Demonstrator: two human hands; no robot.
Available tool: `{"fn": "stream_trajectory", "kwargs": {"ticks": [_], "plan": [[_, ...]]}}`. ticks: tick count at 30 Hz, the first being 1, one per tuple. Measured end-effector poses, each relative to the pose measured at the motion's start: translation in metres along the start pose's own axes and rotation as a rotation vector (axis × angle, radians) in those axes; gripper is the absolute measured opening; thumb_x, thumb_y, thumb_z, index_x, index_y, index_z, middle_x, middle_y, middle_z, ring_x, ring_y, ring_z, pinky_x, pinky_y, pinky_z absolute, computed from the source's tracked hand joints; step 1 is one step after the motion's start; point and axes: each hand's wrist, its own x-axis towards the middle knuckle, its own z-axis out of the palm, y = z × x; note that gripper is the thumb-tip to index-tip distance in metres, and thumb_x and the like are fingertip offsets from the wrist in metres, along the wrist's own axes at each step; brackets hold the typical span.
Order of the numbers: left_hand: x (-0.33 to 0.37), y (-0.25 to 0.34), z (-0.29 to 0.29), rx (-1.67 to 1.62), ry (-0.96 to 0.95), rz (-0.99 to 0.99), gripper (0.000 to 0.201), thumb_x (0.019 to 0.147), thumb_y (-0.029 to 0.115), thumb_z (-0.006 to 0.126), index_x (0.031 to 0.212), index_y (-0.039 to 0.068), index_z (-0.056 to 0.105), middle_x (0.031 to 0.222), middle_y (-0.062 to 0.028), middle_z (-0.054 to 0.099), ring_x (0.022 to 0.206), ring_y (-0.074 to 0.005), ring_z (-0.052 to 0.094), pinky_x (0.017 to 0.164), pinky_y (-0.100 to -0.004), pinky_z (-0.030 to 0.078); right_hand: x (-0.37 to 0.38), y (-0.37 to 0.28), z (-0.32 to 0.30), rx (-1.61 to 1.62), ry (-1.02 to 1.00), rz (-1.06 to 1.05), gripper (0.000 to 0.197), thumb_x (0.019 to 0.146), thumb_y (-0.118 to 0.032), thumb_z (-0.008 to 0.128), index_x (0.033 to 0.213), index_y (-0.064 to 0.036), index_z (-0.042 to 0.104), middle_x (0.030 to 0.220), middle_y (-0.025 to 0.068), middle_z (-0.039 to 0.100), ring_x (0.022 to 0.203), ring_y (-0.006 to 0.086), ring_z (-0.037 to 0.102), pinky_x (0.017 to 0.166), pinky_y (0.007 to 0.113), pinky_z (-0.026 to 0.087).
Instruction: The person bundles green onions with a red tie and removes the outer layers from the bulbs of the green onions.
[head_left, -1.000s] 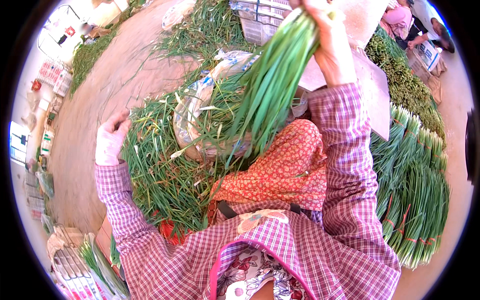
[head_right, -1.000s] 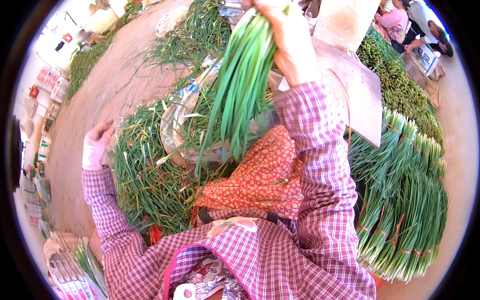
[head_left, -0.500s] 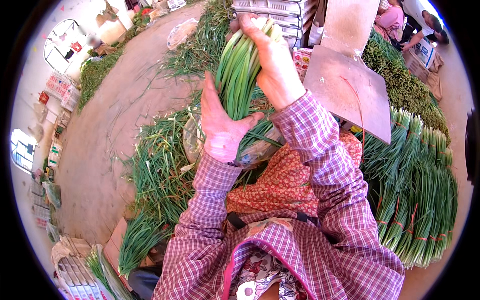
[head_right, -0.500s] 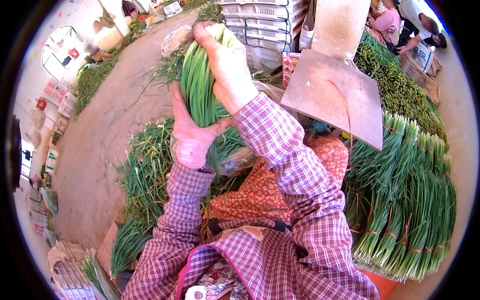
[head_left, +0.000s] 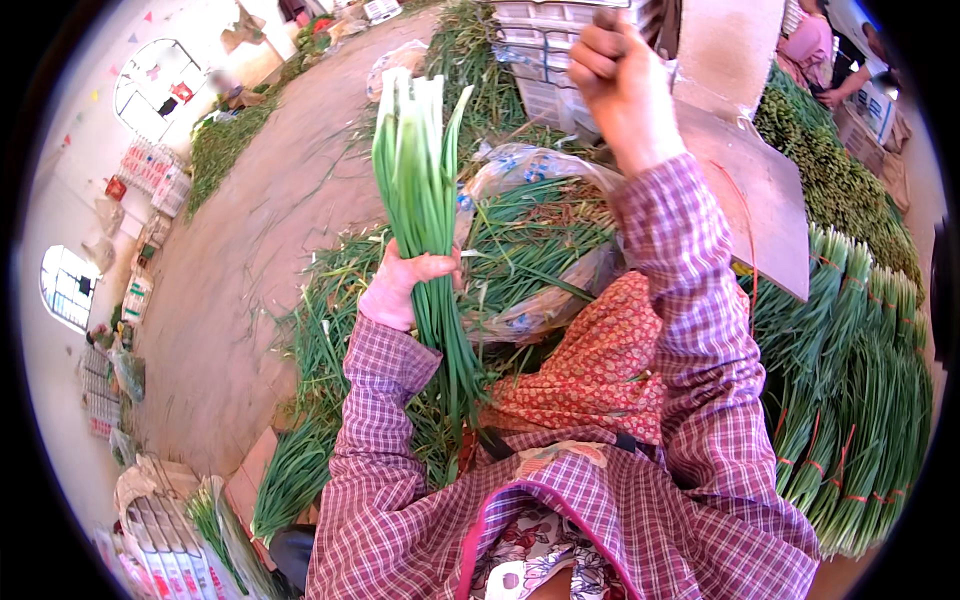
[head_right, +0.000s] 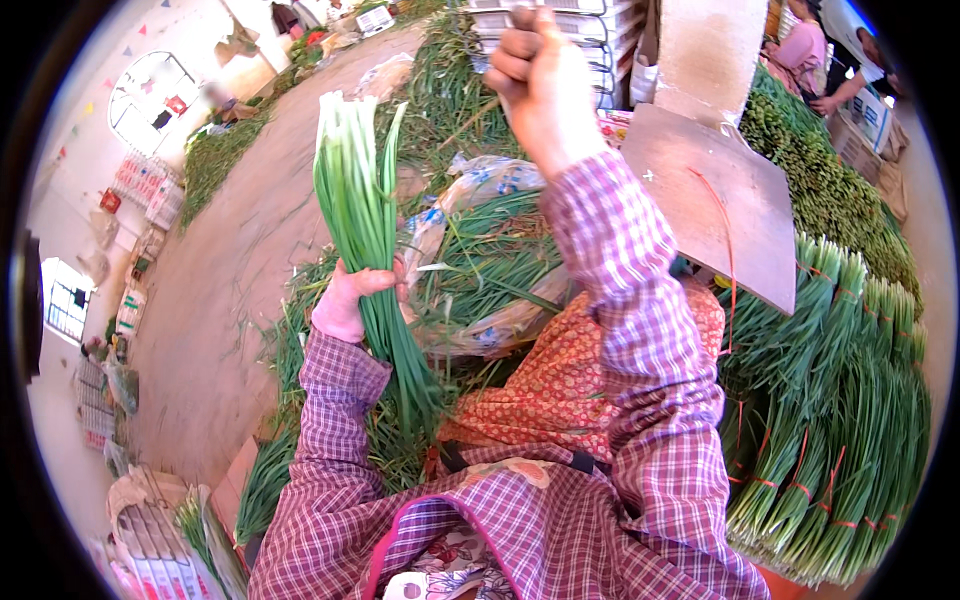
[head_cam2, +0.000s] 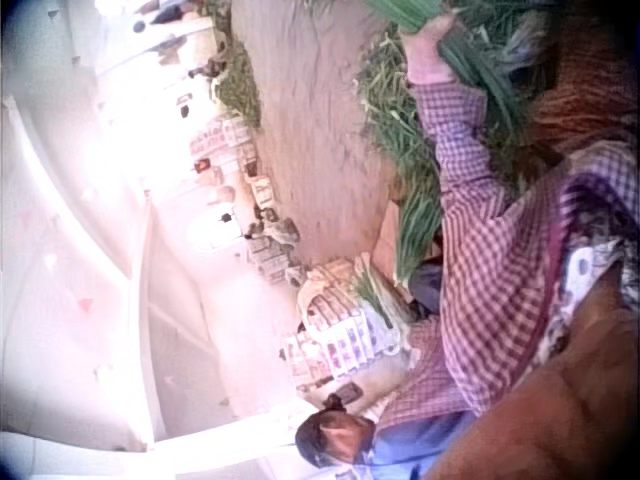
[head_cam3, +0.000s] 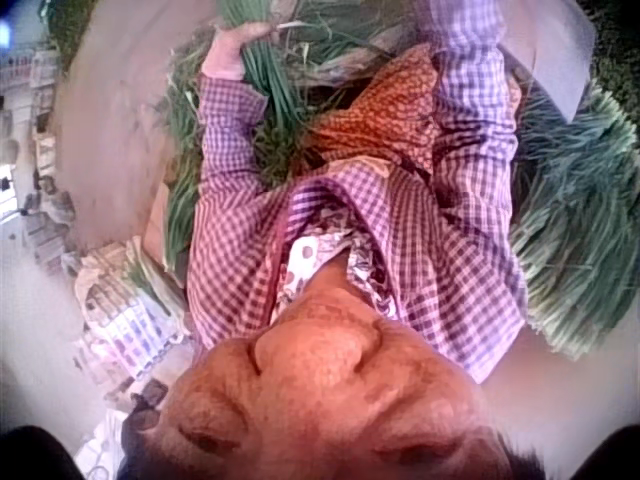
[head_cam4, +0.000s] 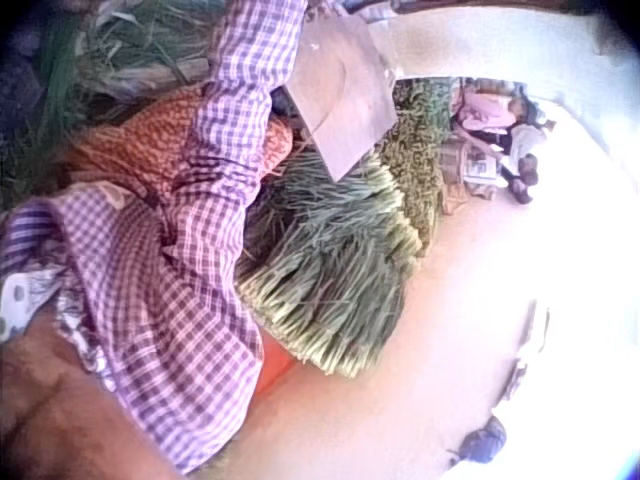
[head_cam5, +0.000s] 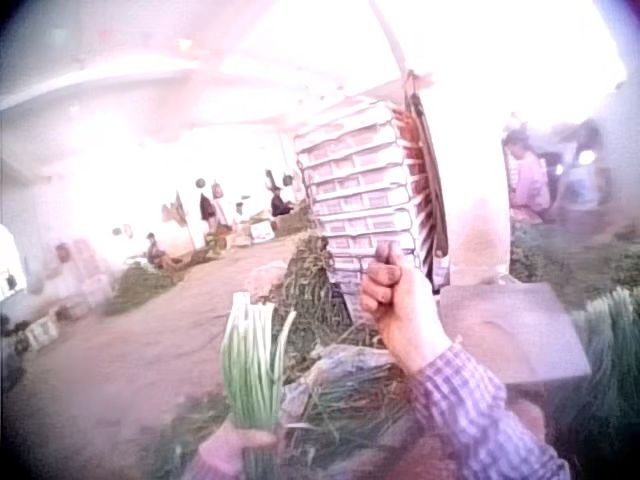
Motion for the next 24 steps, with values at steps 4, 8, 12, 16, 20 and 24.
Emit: {"fn": "stream_trajectory", "kwargs": {"ticks": [4,8,12,16,20,24], "plan": [[-0.017,0.003,-0.027,-0.086,0.015,-0.049,0.080,0.058,0.015,0.073,0.131,0.005,0.041,0.075,-0.0048,0.059,0.060,-0.0170,0.058,0.054,-0.0304,0.051,-0.037,0.007,0.036,-0.426,0.409,0.049,0.025,0.098,-0.028,0.037,0.088,-0.0085,0.049,0.056,-0.0086,0.029,0.044,0.0035,0.019,0.038,0.022,0.013],[-0.022,0.006,-0.037,-0.143,-0.021,-0.026,0.084,0.058,0.018,0.075,0.133,0.007,0.039,0.075,-0.0041,0.058,0.060,-0.0174,0.058,0.056,-0.0307,0.049,-0.084,0.026,-0.013,-1.300,-0.008,0.204,0.026,0.089,-0.031,0.054,0.101,-0.0087,0.055,0.066,-0.0007,0.049,0.056,0.0132,0.048,0.047,0.027,0.036],[-0.022,-0.008,-0.033,-0.293,-0.073,-0.046,0.083,0.060,0.019,0.074,0.134,0.009,0.037,0.079,-0.0036,0.059,0.064,-0.0173,0.058,0.058,-0.0313,0.049,-0.135,0.070,-0.019,-2.157,-0.434,0.497,0.025,0.081,-0.029,0.062,0.100,-0.0129,0.060,0.080,0.0126,0.060,0.079,0.0317,0.062,0.069,0.042,0.049],[-0.023,-0.014,-0.018,-0.337,-0.086,-0.053,0.079,0.062,0.020,0.073,0.132,0.009,0.039,0.080,-0.0041,0.059,0.064,-0.0180,0.058,0.058,-0.0316,0.049,-0.106,0.071,0.024,-1.932,-0.287,0.264,0.019,0.077,-0.024,0.065,0.087,-0.0082,0.063,0.077,0.0130,0.062,0.072,0.0297,0.062,0.065,0.039,0.049],[-0.021,-0.028,-0.018,-0.319,-0.035,-0.022,0.062,0.063,0.021,0.074,0.118,0.007,0.050,0.081,-0.0063,0.059,0.066,-0.0189,0.059,0.058,-0.0312,0.050,-0.088,0.085,0.071,-1.568,-0.086,0.135,0.015,0.075,-0.018,0.066,0.079,-0.0036,0.063,0.071,0.0124,0.063,0.064,0.0283,0.063,0.059,0.036,0.049],[-0.022,-0.030,-0.013,-0.281,0.033,-0.078,0.051,0.062,0.024,0.075,0.104,0.005,0.055,0.083,-0.0074,0.060,0.068,-0.0191,0.061,0.057,-0.0295,0.053,-0.088,0.106,0.077,-1.533,-0.042,0.090,0.015,0.074,-0.018,0.067,0.075,-0.0034,0.064,0.070,0.0102,0.063,0.064,0.0286,0.063,0.059,0.036,0.049]]}}
